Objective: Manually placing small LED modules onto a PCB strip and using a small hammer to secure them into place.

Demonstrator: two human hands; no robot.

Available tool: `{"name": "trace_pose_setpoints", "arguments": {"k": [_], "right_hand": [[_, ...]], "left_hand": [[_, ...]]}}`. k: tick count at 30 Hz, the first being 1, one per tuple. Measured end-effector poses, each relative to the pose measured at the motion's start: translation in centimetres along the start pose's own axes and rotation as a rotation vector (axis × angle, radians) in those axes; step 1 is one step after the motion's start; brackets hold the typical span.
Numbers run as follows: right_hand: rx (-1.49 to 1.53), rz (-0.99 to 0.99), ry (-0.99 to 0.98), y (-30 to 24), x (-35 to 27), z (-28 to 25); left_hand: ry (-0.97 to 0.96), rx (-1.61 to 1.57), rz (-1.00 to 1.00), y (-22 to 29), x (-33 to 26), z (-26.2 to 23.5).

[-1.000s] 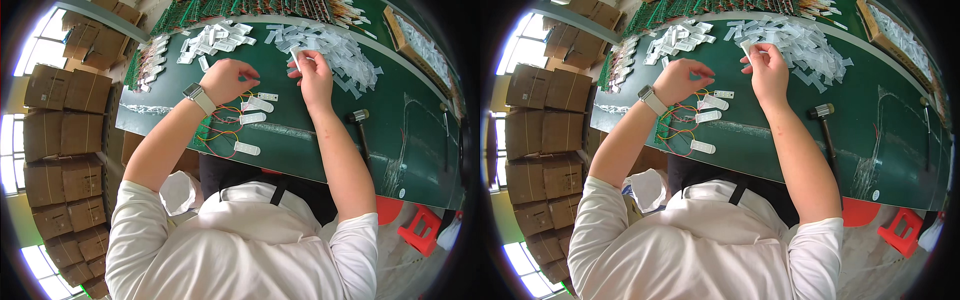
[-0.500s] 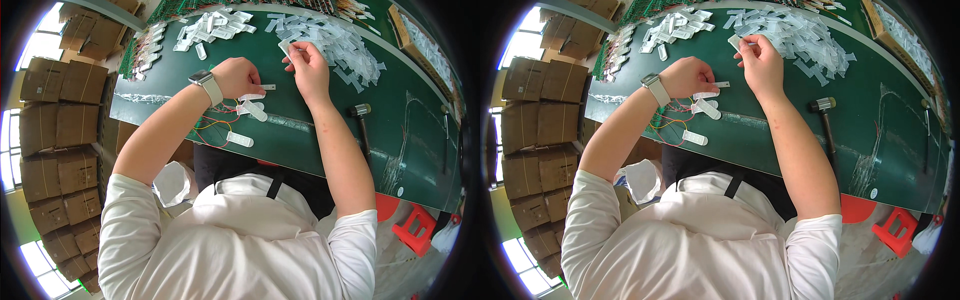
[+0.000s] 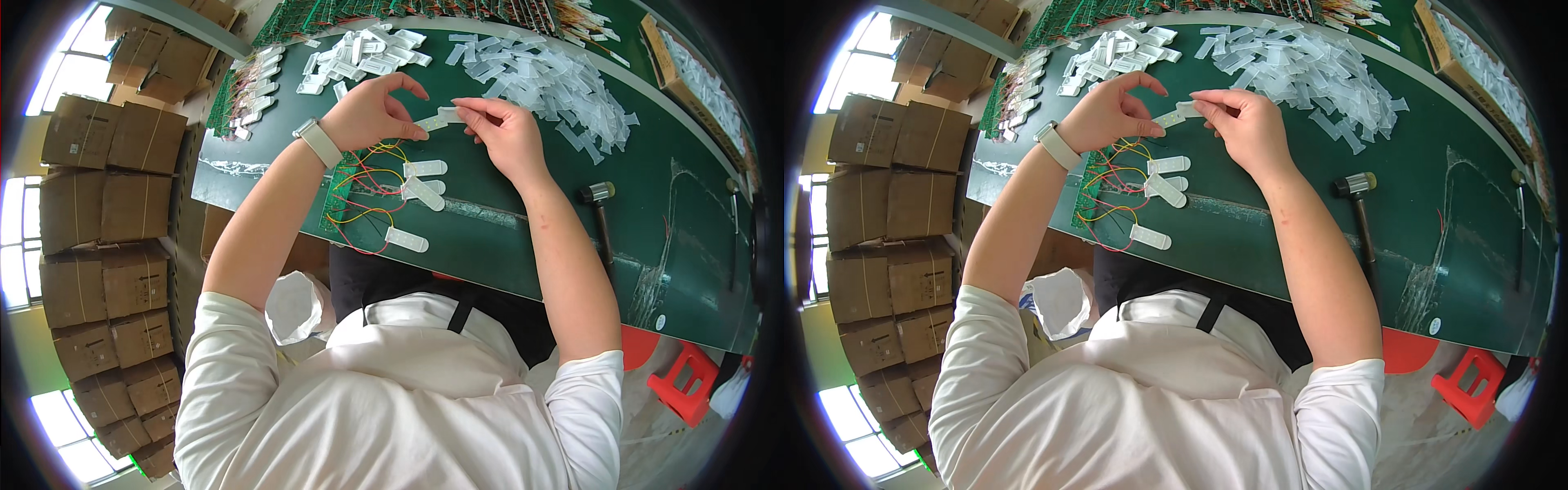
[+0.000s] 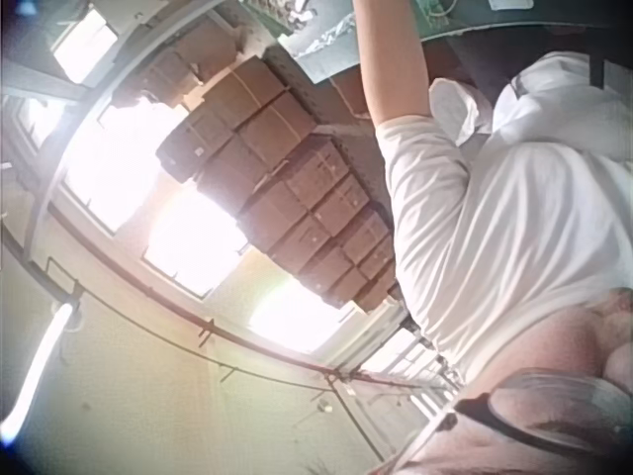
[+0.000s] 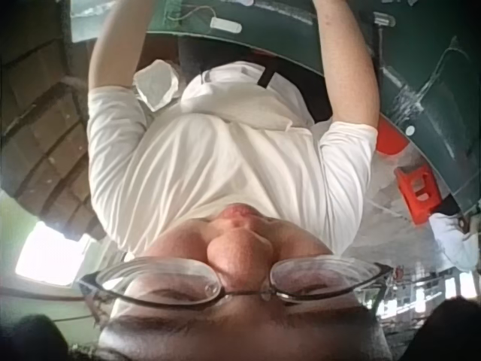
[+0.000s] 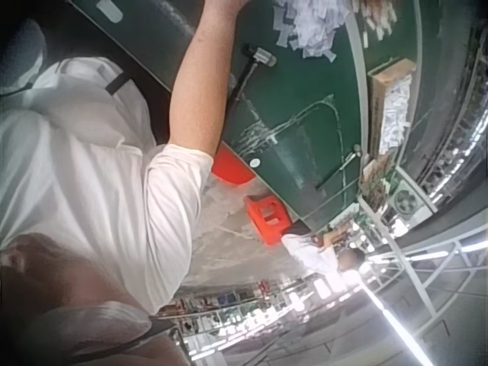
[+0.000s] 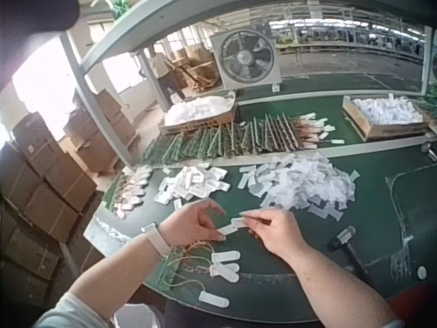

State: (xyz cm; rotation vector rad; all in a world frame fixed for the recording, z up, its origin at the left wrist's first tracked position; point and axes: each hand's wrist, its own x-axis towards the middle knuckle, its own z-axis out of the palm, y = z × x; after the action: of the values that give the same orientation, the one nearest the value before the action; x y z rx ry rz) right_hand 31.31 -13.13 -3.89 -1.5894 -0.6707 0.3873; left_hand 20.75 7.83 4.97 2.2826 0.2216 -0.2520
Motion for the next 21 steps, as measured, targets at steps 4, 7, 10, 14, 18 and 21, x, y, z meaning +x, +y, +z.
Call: {"name": "trace_pose_setpoints", "arguments": {"k": [4,7,10,14,18,21], "right_hand": [[-0.011,-0.007,-0.055,-0.3,-0.1,0.1],[0.033,0.060,-0.126,-0.7,-0.2,-0.2],[0.094,0.085,-0.201,-0.7,-0.1,-0.4],[0.166,0.074,-0.284,-0.6,-0.2,-0.5],[0.206,0.108,-0.325,-0.8,-0.2,-0.6],[0.016,0.101,-0.289,-2.1,-0.6,-0.2]], "left_hand": [[-0.016,-0.010,0.023,0.1,0.2,0.1],[-0.011,-0.006,0.008,0.3,0.4,0.4],[0.015,0.073,0.030,0.2,0.9,0.5],[-0.037,0.129,0.048,0.6,1.2,0.4],[-0.098,0.171,0.064,0.7,1.6,0.3],[-0.091,0.230,0.038,0.6,1.6,0.5]]}}
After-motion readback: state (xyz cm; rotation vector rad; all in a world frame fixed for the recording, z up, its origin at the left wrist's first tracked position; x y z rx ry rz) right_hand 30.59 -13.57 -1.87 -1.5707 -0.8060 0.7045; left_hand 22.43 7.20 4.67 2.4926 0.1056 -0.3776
